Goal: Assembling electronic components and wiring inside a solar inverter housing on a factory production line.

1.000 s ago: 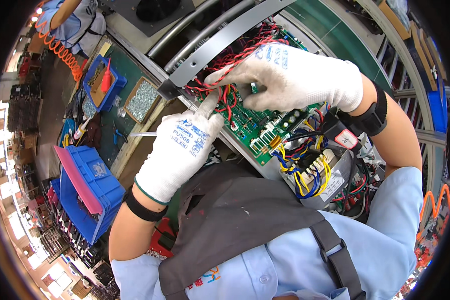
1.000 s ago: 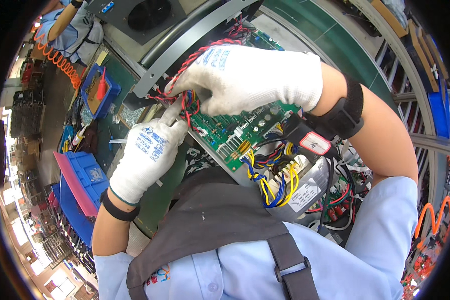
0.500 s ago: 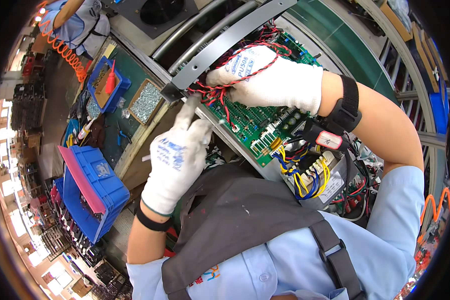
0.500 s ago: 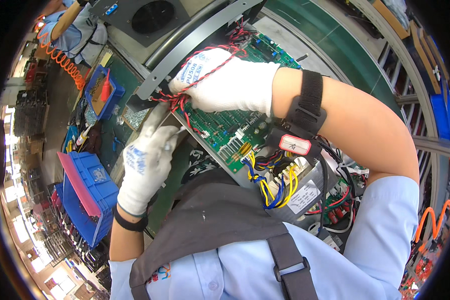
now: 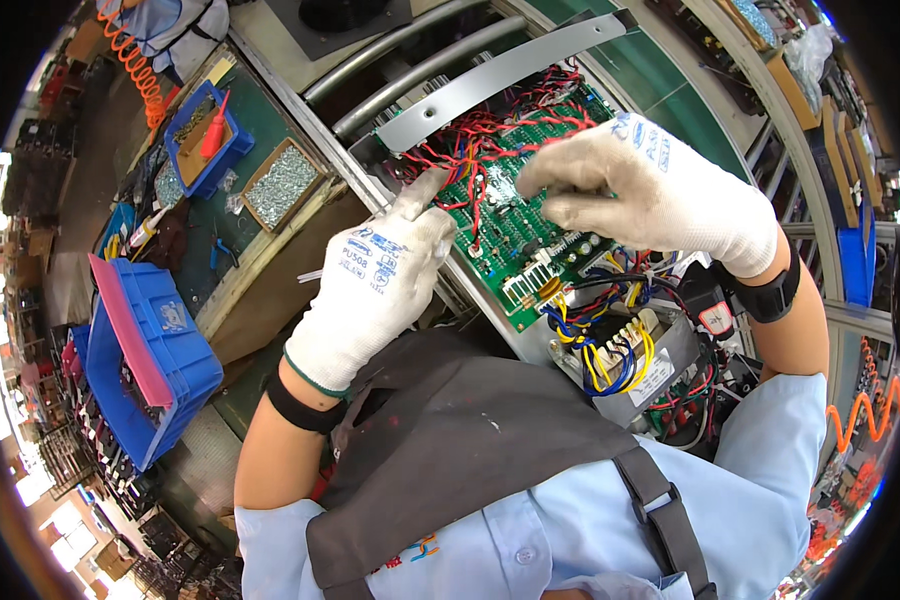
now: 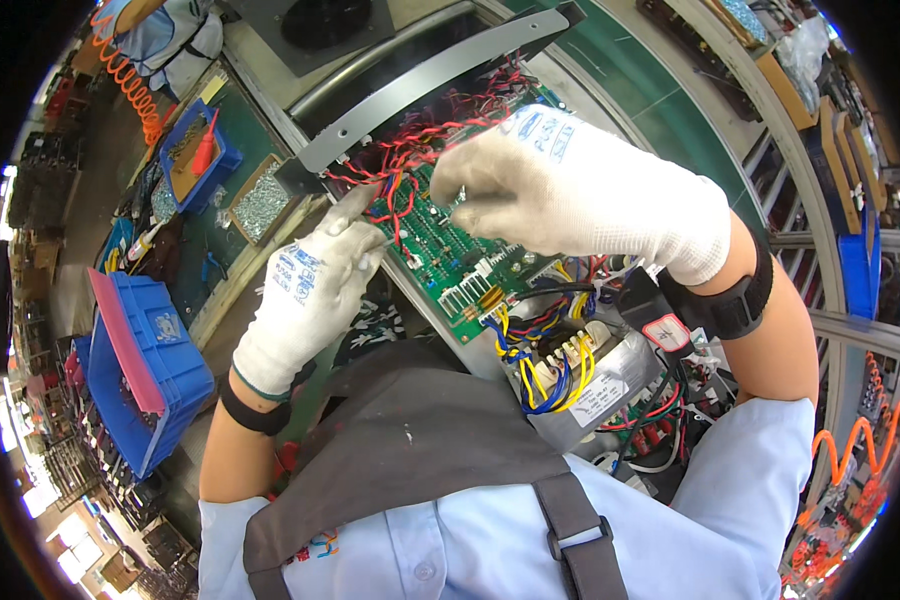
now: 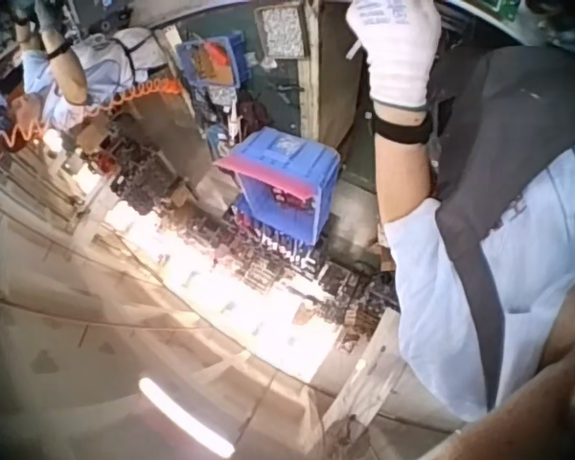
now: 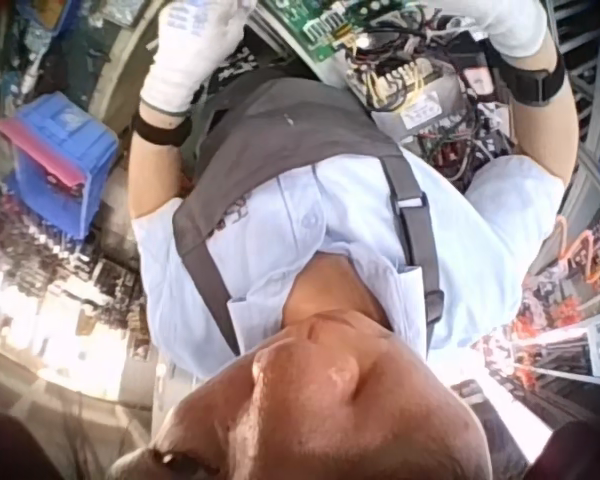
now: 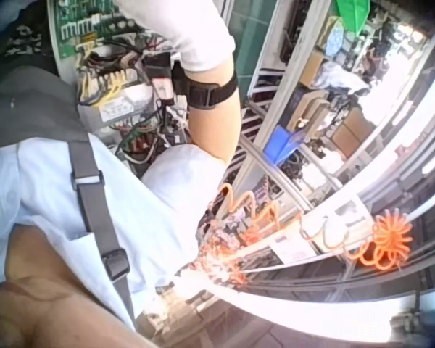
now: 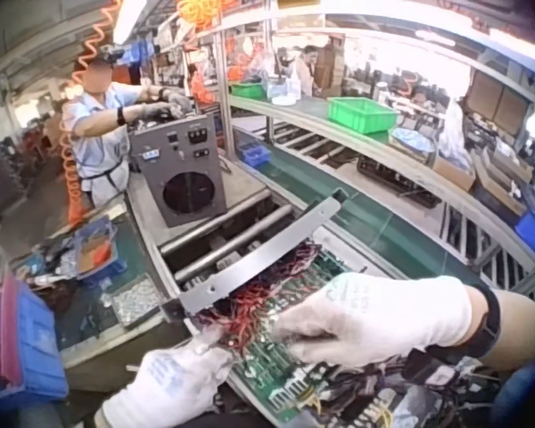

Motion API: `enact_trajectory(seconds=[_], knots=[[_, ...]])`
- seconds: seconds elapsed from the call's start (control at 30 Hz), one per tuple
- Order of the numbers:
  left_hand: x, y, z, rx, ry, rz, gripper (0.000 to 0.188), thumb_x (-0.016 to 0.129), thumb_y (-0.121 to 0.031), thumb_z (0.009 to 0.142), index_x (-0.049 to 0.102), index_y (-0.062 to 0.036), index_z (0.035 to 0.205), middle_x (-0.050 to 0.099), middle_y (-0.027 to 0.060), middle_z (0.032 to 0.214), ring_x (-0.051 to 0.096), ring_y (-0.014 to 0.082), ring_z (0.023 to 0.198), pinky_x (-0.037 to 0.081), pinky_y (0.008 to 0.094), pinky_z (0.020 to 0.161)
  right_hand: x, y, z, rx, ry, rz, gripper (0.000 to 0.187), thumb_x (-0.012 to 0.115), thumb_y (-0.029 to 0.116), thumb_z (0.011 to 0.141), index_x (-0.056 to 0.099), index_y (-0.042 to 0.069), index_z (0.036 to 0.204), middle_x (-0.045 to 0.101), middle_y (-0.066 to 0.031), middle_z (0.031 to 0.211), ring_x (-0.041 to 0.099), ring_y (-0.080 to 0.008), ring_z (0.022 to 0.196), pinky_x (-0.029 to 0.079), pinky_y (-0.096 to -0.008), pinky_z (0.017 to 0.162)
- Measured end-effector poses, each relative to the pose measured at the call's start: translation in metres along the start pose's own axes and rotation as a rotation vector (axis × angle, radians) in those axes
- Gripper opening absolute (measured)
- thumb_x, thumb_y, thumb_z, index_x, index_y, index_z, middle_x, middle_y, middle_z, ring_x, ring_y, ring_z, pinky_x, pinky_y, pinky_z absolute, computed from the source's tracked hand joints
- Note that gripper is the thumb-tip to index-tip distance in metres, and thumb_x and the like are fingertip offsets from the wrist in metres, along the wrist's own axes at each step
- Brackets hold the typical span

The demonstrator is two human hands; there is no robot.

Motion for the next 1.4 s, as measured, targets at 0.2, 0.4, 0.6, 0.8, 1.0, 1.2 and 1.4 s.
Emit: enact_trajectory(seconds=[0.2,0.4,0.6,0.8,1.0,1.2,1.4], knots=[[0.000,0.004,0.004,0.029,0.036,0.050,0.011,0.054,-0.006,0.084,0.060,-0.0068,0.093,0.057,0.0172,0.124,0.063,0.0339,0.092,0.052,0.0391,0.076,0.022,-0.007,0.010,-0.063,-0.062,-0.327,0.031,0.057,0.009,0.079,0.062,0.003,0.108,0.066,-0.0171,0.086,0.064,-0.0339,0.084,0.051,-0.0396,0.074],[-0.002,0.002,0.003,-0.002,0.045,0.050,0.011,0.052,-0.008,0.086,0.060,-0.0054,0.094,0.057,0.0184,0.124,0.063,0.0335,0.095,0.052,0.0397,0.078,-0.004,0.011,0.004,-0.145,-0.146,-0.090,0.030,0.059,0.010,0.080,0.061,0.002,0.108,0.066,-0.0169,0.090,0.064,-0.0345,0.085,0.052,-0.0394,0.074],[-0.005,0.003,0.004,0.022,0.042,0.051,0.013,0.055,-0.008,0.085,0.061,-0.0049,0.096,0.057,0.0199,0.123,0.064,0.0349,0.095,0.052,0.0410,0.079,0.006,0.016,-0.001,-0.097,-0.140,-0.168,0.049,0.063,0.006,0.079,0.054,0.003,0.127,0.065,-0.0195,0.096,0.065,-0.0319,0.083,0.052,-0.0376,0.073],[-0.006,0.003,0.005,0.081,0.012,0.123,0.011,0.056,-0.010,0.083,0.059,-0.0067,0.093,0.060,0.0162,0.118,0.065,0.0301,0.090,0.054,0.0364,0.071,0.040,0.001,0.015,-0.068,-0.166,-0.288,0.063,0.058,0.005,0.079,0.039,0.003,0.139,0.061,-0.0195,0.084,0.062,-0.0344,0.072,0.049,-0.0407,0.064],[-0.006,0.001,0.007,0.075,0.054,0.140,0.010,0.055,-0.008,0.082,0.057,-0.0067,0.091,0.059,0.0159,0.116,0.065,0.0300,0.088,0.053,0.0363,0.071,0.043,-0.001,0.047,0.088,-0.072,-0.282,0.042,0.057,0.006,0.079,0.052,0.005,0.120,0.062,-0.0153,0.070,0.064,-0.0342,0.070,0.050,-0.0416,0.060],[-0.009,-0.003,-0.004,0.003,0.040,0.087,0.010,0.055,-0.005,0.079,0.057,-0.0077,0.088,0.056,0.0119,0.121,0.064,0.0289,0.086,0.053,0.0353,0.070,0.058,0.006,0.044,0.077,-0.122,-0.241,0.025,0.050,0.011,0.085,0.053,0.004,0.110,0.060,-0.0166,0.065,0.064,-0.0339,0.061,0.049,-0.0441,0.052],[-0.015,0.003,-0.019,-0.044,-0.093,0.125,0.017,0.055,-0.008,0.084,0.062,-0.0085,0.100,0.058,0.0121,0.122,0.065,0.0282,0.091,0.054,0.0341,0.072,0.051,0.002,0.051,0.070,-0.153,-0.177,0.027,0.049,0.010,0.086,0.055,0.002,0.111,0.061,-0.0170,0.069,0.064,-0.0338,0.065,0.051,-0.0424,0.056]])
Point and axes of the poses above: each hand's wrist, its own z-axis towards the middle knuckle, its own x-axis out of the palm, y = z × x, the point moved 1 cm from there along z, towards the middle knuckle
